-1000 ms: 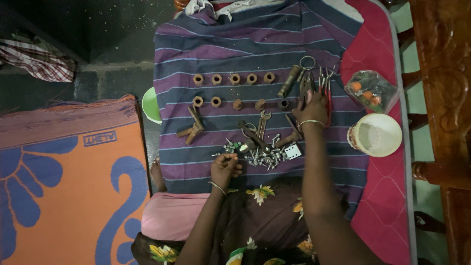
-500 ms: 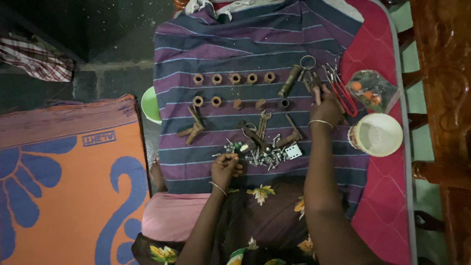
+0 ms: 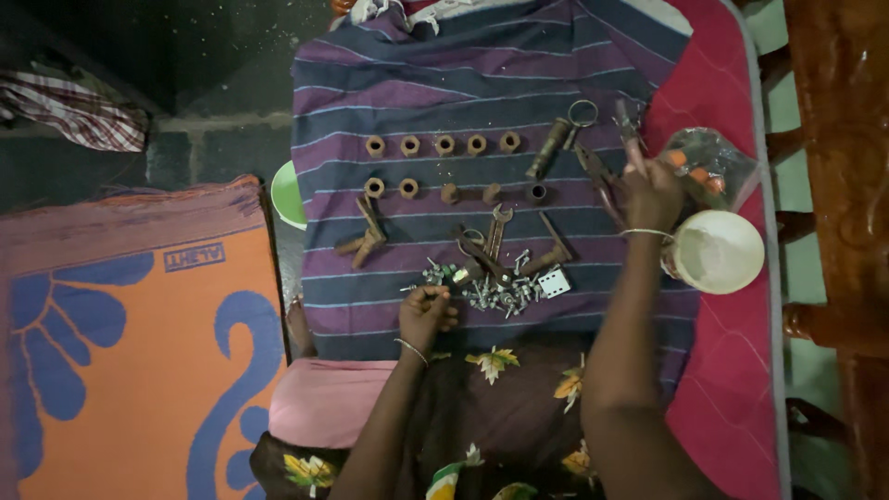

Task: The person sits on the floor and assembles small metal lock components using pliers and a wrench. They pick up individual parts, manipulate them with the tools, and place the assembled pieces back onto a striped cloth where other tools and parts are laid out.

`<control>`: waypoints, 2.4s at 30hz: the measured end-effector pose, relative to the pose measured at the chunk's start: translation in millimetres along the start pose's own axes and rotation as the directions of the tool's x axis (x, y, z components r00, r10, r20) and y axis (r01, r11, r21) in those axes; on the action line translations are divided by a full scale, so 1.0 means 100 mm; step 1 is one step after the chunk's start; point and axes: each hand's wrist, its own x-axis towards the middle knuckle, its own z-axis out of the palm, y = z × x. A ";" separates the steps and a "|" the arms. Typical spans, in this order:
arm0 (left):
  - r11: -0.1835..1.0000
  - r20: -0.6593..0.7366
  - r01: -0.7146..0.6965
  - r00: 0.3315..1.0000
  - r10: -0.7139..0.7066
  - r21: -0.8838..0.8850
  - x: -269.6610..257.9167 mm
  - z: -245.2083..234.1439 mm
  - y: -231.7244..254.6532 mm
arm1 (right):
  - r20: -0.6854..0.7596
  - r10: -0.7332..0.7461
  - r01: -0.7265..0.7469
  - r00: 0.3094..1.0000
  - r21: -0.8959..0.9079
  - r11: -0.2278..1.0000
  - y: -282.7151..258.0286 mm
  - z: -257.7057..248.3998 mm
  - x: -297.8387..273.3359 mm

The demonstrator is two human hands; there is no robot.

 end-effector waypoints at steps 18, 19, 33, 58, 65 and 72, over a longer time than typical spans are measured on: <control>0.774 0.107 -0.625 0.767 0.633 -0.099 -1.01 0.04 0.91 | 0.666 -0.324 -0.638 0.672 0.743 0.202 -1.09 -0.16 -2.08; 0.763 0.140 -0.643 0.752 0.645 -0.066 -1.16 0.08 1.07 | 0.708 -0.294 -0.665 0.643 0.705 0.244 -1.18 -0.12 -2.31; 0.746 -0.112 -0.634 0.772 0.625 -0.203 -2.10 0.14 0.99 | 0.639 -0.258 -0.291 0.725 0.623 0.726 -1.68 0.41 -3.92; 0.827 0.009 -0.325 0.929 0.370 -0.459 -1.90 -0.02 1.06 | 0.808 -0.115 -0.358 0.577 0.378 0.854 -2.46 -0.18 -4.03; 0.798 0.089 -0.376 0.880 0.467 -0.471 -1.65 0.08 0.60 | 0.470 -0.363 0.292 0.804 0.219 0.931 -2.50 -0.06 -4.04; 0.537 0.383 0.058 0.764 0.518 -0.841 -1.71 -0.15 0.69 | 0.485 -0.606 0.570 0.630 0.241 0.785 -2.61 0.00 -4.54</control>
